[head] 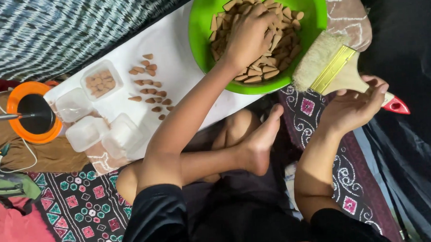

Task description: Arranging incense cones in neat rows on a white surface and using a brush to clean or move them.

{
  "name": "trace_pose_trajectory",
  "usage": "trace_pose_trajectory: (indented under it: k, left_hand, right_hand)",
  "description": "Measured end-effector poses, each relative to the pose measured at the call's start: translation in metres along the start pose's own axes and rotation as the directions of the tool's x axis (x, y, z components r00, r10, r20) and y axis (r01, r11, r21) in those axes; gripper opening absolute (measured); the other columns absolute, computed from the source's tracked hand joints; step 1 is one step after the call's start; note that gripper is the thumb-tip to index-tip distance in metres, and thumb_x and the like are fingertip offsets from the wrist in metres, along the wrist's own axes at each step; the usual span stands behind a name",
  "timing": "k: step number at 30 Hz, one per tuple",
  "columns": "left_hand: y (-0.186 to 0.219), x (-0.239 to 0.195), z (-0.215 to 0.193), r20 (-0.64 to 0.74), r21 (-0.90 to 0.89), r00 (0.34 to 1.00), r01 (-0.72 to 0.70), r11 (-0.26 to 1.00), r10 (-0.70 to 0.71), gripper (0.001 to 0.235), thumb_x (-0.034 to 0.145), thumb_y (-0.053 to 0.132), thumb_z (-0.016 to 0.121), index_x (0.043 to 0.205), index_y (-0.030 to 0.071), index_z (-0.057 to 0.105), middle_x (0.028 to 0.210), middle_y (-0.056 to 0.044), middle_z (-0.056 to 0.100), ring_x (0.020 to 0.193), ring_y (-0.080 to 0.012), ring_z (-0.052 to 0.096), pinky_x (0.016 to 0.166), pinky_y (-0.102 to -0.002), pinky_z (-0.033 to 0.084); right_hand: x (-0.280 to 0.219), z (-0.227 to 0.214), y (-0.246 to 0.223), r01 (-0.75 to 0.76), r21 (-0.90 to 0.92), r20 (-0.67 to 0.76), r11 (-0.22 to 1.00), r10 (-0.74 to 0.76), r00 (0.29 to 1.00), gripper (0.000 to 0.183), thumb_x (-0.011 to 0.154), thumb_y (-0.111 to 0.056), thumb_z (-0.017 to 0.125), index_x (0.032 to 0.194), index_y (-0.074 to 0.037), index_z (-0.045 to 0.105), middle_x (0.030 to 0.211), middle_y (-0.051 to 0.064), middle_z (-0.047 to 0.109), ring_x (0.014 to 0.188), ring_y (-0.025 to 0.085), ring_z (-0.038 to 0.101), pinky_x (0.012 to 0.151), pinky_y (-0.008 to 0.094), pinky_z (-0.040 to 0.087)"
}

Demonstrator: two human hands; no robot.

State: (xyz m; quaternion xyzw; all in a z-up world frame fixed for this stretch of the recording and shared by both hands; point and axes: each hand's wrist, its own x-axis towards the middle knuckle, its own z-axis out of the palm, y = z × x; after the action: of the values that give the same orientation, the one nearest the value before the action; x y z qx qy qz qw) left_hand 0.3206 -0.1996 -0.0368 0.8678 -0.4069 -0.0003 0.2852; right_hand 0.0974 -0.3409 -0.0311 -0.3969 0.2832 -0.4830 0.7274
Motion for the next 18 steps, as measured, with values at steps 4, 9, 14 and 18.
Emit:
trace_pose_trajectory:
  k: [4, 9, 14, 18]
  left_hand:
    - [0.006, 0.006, -0.001, 0.035, -0.054, 0.995, -0.096, 0.994, 0.098, 0.028, 0.082, -0.012, 0.065, 0.097, 0.010, 0.075, 0.116, -0.014, 0.066, 0.116, -0.0361, 0.064, 0.101, -0.059, 0.053]
    - [-0.003, 0.005, 0.009, 0.286, -0.056, 0.938, -0.187, 0.981, 0.196, 0.043, 0.076, -0.020, 0.063, 0.108, 0.007, 0.074, 0.105, -0.008, 0.055, 0.092, -0.0286, 0.062, 0.080, -0.046, 0.048]
    - [0.007, 0.006, -0.012, 0.309, 0.063, 0.930, -0.231, 0.971, 0.200, 0.042, 0.083, -0.006, 0.067, 0.123, 0.008, 0.071, 0.137, -0.022, 0.053, 0.140, -0.0434, 0.034, 0.109, -0.071, 0.033]
    - [0.000, -0.006, -0.018, 0.204, -0.013, 0.956, -0.211, 0.978, 0.209, 0.030, 0.084, -0.011, 0.070, 0.113, -0.006, 0.066, 0.074, -0.006, 0.067, 0.065, -0.0176, 0.069, 0.070, -0.032, 0.065]
  right_hand:
    - [0.005, 0.004, -0.003, 0.014, -0.035, -0.013, 0.999, -0.014, 1.000, 0.032, 0.094, -0.044, 0.061, 0.092, -0.012, 0.062, 0.092, 0.000, 0.060, 0.070, 0.011, 0.056, 0.049, 0.023, 0.034]
    - [0.008, 0.000, 0.002, 0.015, -0.020, -0.023, 1.000, -0.015, 1.000, 0.031, 0.094, -0.044, 0.062, 0.092, -0.012, 0.062, 0.092, 0.000, 0.060, 0.071, 0.011, 0.056, 0.049, 0.023, 0.035]
    - [0.005, -0.005, 0.007, -0.006, 0.012, -0.004, 1.000, 0.006, 1.000, 0.031, 0.094, -0.042, 0.065, 0.092, -0.012, 0.063, 0.092, 0.000, 0.061, 0.070, 0.011, 0.055, 0.051, 0.024, 0.038]
    - [-0.003, -0.006, 0.007, -0.020, -0.020, -0.022, 1.000, 0.019, 1.000, 0.034, 0.093, -0.045, 0.065, 0.094, -0.011, 0.065, 0.095, 0.000, 0.063, 0.074, 0.011, 0.059, 0.051, 0.023, 0.039]
